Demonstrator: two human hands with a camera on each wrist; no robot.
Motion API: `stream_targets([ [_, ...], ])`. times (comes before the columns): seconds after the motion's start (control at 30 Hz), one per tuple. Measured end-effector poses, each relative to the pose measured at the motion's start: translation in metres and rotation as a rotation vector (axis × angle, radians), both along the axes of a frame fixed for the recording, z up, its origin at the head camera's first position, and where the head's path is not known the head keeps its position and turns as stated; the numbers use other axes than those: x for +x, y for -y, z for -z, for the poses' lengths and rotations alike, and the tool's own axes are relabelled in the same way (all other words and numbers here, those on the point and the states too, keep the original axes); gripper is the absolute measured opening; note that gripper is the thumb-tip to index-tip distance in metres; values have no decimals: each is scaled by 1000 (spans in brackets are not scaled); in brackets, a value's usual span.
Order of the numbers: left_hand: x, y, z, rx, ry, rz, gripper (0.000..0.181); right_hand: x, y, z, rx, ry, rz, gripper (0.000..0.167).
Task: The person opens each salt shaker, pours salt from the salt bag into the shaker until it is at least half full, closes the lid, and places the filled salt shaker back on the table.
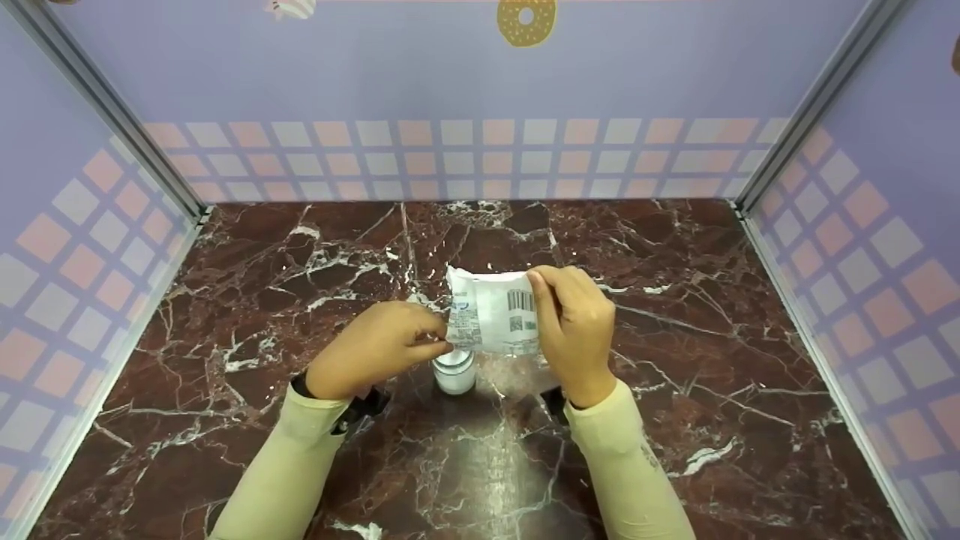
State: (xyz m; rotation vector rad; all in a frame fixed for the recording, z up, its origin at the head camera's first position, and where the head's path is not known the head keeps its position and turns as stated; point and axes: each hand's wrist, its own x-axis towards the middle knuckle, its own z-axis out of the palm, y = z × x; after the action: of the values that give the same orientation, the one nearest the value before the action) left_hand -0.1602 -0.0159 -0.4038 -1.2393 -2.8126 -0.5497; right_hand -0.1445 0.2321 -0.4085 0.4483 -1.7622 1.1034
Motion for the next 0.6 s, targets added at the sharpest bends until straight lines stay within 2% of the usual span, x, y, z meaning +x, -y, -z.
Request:
stream_targets([
  [0.4, 0, 0, 1, -10, -40, 15, 20, 0, 1, -1, -6, -15, 3, 22],
  [0.6, -1, 0, 2, -19, -26, 0, 20, 0, 2, -1, -17, -14, -1, 21],
])
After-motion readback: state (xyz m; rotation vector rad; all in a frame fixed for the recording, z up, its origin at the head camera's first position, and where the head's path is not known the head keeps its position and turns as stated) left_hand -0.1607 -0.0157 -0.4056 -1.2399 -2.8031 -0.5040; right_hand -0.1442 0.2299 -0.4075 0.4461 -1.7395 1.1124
